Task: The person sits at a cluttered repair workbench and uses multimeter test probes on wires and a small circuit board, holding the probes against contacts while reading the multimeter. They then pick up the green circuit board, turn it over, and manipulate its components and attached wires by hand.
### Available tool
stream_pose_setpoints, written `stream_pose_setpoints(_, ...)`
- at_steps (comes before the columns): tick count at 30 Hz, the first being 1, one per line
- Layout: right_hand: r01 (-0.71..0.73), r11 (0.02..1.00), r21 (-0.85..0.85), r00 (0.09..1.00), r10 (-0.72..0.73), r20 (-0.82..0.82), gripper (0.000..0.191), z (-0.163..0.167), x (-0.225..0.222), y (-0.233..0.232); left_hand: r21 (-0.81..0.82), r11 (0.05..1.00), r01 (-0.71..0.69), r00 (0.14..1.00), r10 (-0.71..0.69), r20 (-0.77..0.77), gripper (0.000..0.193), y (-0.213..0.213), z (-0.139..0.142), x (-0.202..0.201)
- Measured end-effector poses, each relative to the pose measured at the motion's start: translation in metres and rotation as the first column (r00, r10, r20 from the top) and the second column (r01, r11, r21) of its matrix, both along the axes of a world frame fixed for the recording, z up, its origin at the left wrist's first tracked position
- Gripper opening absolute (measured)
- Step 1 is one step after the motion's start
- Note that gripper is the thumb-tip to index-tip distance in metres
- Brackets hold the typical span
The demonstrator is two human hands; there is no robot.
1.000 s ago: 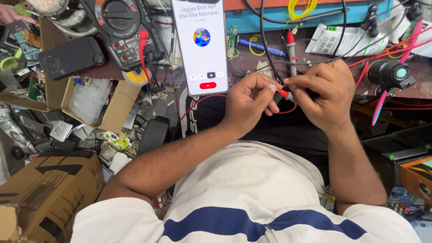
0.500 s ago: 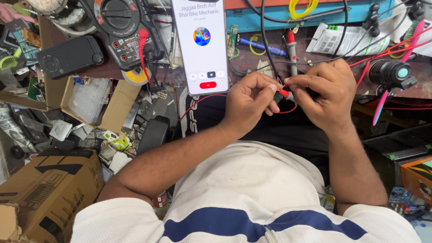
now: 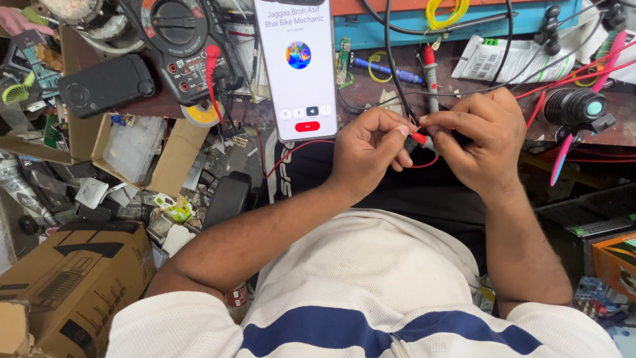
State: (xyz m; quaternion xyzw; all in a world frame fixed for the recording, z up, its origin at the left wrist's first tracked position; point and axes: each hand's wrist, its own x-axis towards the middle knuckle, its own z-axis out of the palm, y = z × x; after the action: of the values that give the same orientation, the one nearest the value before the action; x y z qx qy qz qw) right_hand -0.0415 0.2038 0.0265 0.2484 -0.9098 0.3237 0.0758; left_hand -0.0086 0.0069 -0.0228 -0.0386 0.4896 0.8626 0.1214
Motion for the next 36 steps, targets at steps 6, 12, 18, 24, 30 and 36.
stream_pose_setpoints(6,0.003,1.000,-0.004,1.000,-0.003,0.004,0.021,-0.0001,0.0002,-0.0005,-0.002,1.000,0.003,1.000,-0.003,0.011,0.008,-0.0004,0.0007,0.0003)
stream_pose_setpoints(12,0.008,1.000,-0.006,1.000,-0.008,0.001,0.021,-0.0003,0.0004,-0.0007,-0.007,1.000,0.006,1.000,-0.006,0.005,0.008,-0.0010,0.0016,0.0003)
stream_pose_setpoints(18,0.001,1.000,-0.005,1.000,-0.001,-0.001,0.022,0.0004,0.0002,-0.0007,-0.007,1.000,0.010,1.000,-0.010,0.005,0.008,-0.0015,0.0017,0.0001)
stream_pose_setpoints(24,-0.008,1.000,-0.006,1.000,0.008,-0.005,0.024,0.0006,-0.0001,-0.0002,0.017,1.000,0.001,1.000,-0.001,0.007,0.008,-0.0010,0.0006,0.0008)
stream_pose_setpoints(30,-0.004,1.000,-0.005,1.000,0.004,-0.003,0.025,0.0005,-0.0002,-0.0001,0.003,1.000,0.003,1.000,-0.003,0.000,0.009,-0.0013,0.0005,0.0013)
stream_pose_setpoints(36,-0.004,1.000,-0.009,1.000,0.004,-0.002,0.023,0.0013,-0.0006,-0.0007,0.011,1.000,0.007,1.000,-0.007,0.000,0.009,-0.0021,0.0010,0.0015)
